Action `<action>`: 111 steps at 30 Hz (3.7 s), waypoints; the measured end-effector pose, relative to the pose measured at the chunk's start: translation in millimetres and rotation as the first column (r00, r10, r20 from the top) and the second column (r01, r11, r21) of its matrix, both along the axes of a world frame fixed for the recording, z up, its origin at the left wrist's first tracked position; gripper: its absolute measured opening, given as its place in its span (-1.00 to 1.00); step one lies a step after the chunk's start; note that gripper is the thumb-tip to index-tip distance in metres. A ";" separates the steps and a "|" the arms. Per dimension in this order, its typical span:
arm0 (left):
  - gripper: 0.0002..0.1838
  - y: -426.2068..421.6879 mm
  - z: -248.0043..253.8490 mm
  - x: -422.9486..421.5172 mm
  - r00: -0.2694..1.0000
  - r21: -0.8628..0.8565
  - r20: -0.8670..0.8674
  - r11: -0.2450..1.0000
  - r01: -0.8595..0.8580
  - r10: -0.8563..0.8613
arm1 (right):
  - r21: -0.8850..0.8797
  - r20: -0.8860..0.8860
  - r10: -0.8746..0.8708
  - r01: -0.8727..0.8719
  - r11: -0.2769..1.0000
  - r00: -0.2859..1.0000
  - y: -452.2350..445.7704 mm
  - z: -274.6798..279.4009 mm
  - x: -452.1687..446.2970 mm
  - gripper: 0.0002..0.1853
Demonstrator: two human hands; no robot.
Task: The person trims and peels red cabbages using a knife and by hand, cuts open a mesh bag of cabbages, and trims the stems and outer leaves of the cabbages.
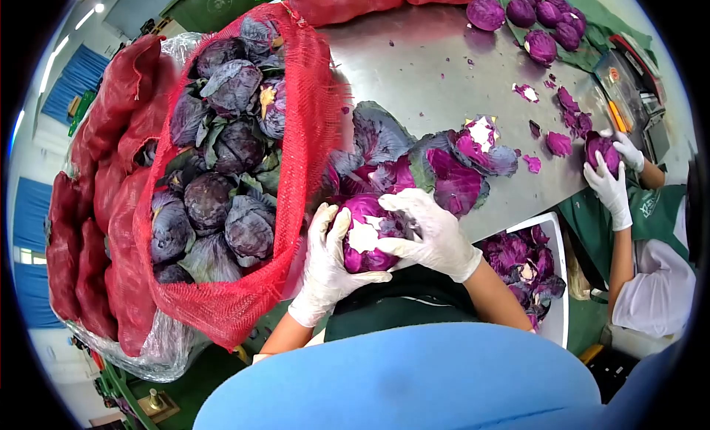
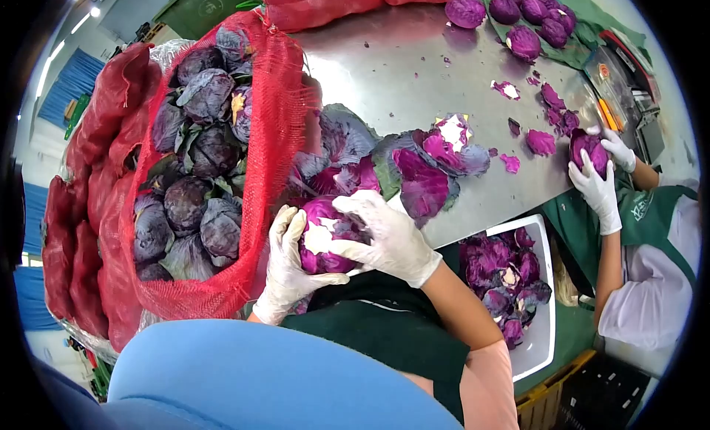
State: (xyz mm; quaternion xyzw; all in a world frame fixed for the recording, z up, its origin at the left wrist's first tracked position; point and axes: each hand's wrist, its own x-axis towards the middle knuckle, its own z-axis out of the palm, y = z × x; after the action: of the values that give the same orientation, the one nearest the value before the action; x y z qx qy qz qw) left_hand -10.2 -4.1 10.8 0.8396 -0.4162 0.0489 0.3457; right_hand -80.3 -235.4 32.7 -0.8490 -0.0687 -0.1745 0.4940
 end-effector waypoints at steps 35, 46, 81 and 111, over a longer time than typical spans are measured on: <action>0.35 -34.0 30.9 -20.5 0.993 0.244 0.089 0.969 0.051 -0.075 | 0.002 -0.386 -0.223 0.242 0.970 0.895 25.9 -25.9 -66.0 -0.16; 0.23 -54.4 28.1 -24.5 0.973 0.366 0.225 0.930 -0.030 -0.058 | 0.083 -0.624 -0.139 0.241 0.967 0.769 18.2 -2.6 -65.2 -0.11; 0.34 9.0 14.5 -4.6 0.980 0.002 -0.195 0.999 0.051 -0.050 | -0.040 -0.116 -0.441 0.440 0.897 0.890 -25.3 -12.2 10.7 -0.45; 0.27 14.9 -16.6 -3.6 0.945 -0.343 -0.273 0.936 0.078 -0.179 | -0.308 0.301 0.090 0.007 0.952 0.949 10.2 -42.8 27.4 -0.58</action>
State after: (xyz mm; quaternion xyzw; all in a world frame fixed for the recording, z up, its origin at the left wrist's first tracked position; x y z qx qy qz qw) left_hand -13.8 10.8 -5.8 0.7388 -0.3993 -0.0337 0.5419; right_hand -52.9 -225.2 -10.1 -0.8752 -0.1898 -0.2829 0.3436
